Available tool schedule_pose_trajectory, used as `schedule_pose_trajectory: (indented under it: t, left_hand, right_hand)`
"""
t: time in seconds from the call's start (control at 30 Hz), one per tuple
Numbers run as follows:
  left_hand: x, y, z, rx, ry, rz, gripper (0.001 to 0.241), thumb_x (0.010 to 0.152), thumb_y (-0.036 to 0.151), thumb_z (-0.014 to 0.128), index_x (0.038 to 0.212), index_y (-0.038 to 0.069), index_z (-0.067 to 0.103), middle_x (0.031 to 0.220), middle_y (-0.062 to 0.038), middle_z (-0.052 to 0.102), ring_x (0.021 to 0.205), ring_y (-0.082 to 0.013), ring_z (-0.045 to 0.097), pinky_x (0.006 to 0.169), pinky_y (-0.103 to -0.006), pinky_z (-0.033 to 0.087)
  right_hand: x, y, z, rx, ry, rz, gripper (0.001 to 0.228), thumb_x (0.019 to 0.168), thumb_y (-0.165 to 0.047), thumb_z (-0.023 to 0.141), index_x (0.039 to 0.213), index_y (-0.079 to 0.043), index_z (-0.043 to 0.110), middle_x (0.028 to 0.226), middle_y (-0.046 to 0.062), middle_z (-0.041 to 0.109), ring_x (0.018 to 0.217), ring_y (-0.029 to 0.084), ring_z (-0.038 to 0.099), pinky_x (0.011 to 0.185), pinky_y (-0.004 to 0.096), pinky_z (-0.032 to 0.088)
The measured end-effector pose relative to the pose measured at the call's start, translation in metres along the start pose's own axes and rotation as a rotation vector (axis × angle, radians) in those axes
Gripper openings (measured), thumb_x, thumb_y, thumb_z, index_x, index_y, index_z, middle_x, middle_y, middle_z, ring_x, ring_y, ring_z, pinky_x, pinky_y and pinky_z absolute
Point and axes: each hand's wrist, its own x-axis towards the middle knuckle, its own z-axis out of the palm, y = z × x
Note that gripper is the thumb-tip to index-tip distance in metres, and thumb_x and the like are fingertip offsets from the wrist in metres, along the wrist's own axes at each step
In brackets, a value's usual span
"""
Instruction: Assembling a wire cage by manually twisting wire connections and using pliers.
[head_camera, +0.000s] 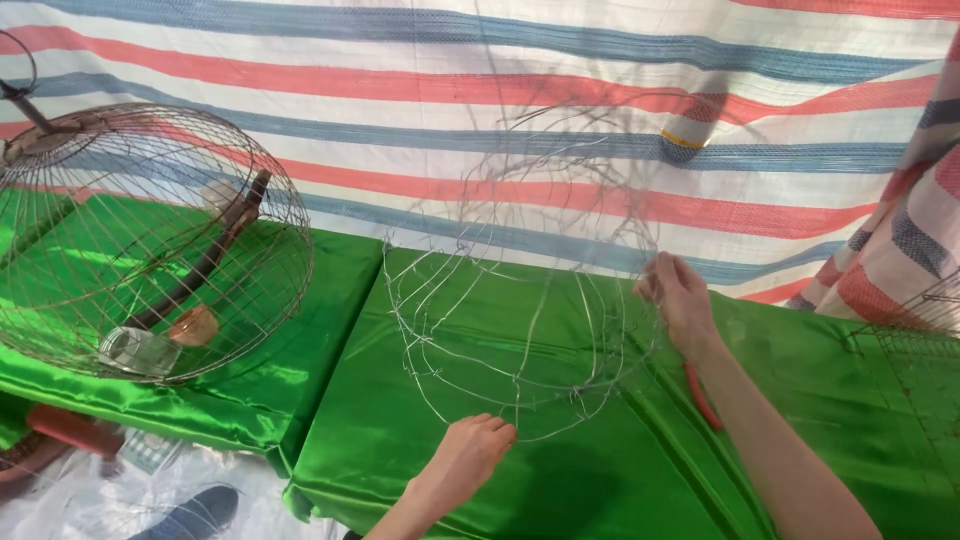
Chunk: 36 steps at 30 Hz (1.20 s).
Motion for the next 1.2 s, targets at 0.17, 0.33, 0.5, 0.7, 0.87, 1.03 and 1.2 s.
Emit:
schedule_pose_trajectory:
  t: [0.17, 0.33, 0.5, 0.7, 0.87, 1.03, 1.2]
  left_hand:
    - [0.005, -0.001, -0.009, -0.051, 0.007, -0.022, 0.011, 0.101, 0.013, 0.066, 0.094, 0.008, 0.073, 0.076, -0.002, 0.071, 0.064, -0.0152, 0.063, 0.065, -0.0325, 0.056]
    - [0.006, -0.008, 0.001, -0.084, -0.008, -0.022, 0.009, 0.101, 0.014, 0.067, 0.097, 0.009, 0.073, 0.081, -0.002, 0.074, 0.069, -0.0149, 0.068, 0.069, -0.0317, 0.059]
    - [0.004, -0.005, -0.009, -0.127, -0.002, -0.054, 0.014, 0.104, 0.018, 0.063, 0.098, 0.01, 0.073, 0.08, -0.001, 0.072, 0.068, -0.0133, 0.067, 0.071, -0.0321, 0.059]
    - [0.0, -0.016, 0.0, -0.167, 0.077, -0.017, 0.009, 0.101, 0.016, 0.068, 0.096, 0.011, 0.073, 0.081, -0.001, 0.075, 0.069, -0.0127, 0.069, 0.072, -0.0315, 0.06]
    - [0.003, -0.01, -0.013, -0.229, 0.165, 0.021, 0.007, 0.098, 0.013, 0.07, 0.094, 0.009, 0.074, 0.086, -0.002, 0.078, 0.074, -0.0154, 0.075, 0.077, -0.0357, 0.062]
    - [0.003, -0.009, -0.013, -0.213, 0.151, 0.02, 0.009, 0.099, 0.016, 0.069, 0.094, 0.011, 0.074, 0.084, 0.0, 0.077, 0.071, -0.0141, 0.074, 0.075, -0.036, 0.059]
    - [0.005, -0.007, -0.01, -0.189, 0.133, -0.003, 0.009, 0.099, 0.016, 0.069, 0.094, 0.012, 0.075, 0.082, 0.0, 0.078, 0.066, -0.0116, 0.073, 0.072, -0.032, 0.06]
  right_hand:
    - [-0.025, -0.083, 0.013, -0.408, 0.0, 0.03, 0.034, 0.107, -0.025, 0.051, 0.136, -0.008, 0.057, 0.12, 0.013, 0.062, 0.115, 0.027, 0.063, 0.095, 0.038, 0.056]
    - [-0.031, -0.172, 0.038, -0.494, -0.1, -0.235, 0.085, 0.091, -0.046, 0.057, 0.16, -0.014, 0.021, 0.168, 0.007, 0.025, 0.147, 0.027, 0.037, 0.114, 0.05, 0.037]
    - [-0.016, -0.182, 0.078, -0.566, -0.265, -0.146, 0.095, 0.092, -0.05, 0.054, 0.162, -0.019, -0.002, 0.173, 0.005, -0.001, 0.158, 0.028, 0.007, 0.125, 0.053, 0.012]
    - [0.015, -0.119, 0.09, -0.565, -0.251, -0.399, 0.067, 0.096, -0.049, 0.049, 0.148, -0.008, 0.037, 0.152, 0.012, 0.048, 0.139, 0.029, 0.047, 0.114, 0.05, 0.039]
    - [0.015, -0.117, 0.095, -0.59, -0.229, -0.414, 0.079, 0.092, -0.064, 0.04, 0.147, -0.008, 0.034, 0.155, 0.014, 0.045, 0.141, 0.034, 0.045, 0.112, 0.056, 0.038]
    - [0.018, -0.112, 0.091, -0.583, -0.211, -0.41, 0.072, 0.096, -0.056, 0.044, 0.147, -0.007, 0.035, 0.155, 0.012, 0.047, 0.14, 0.033, 0.046, 0.113, 0.056, 0.038]
    - [0.017, -0.113, 0.083, -0.591, -0.252, -0.397, 0.084, 0.092, -0.065, 0.041, 0.15, -0.005, 0.031, 0.157, 0.015, 0.042, 0.143, 0.032, 0.043, 0.113, 0.054, 0.037]
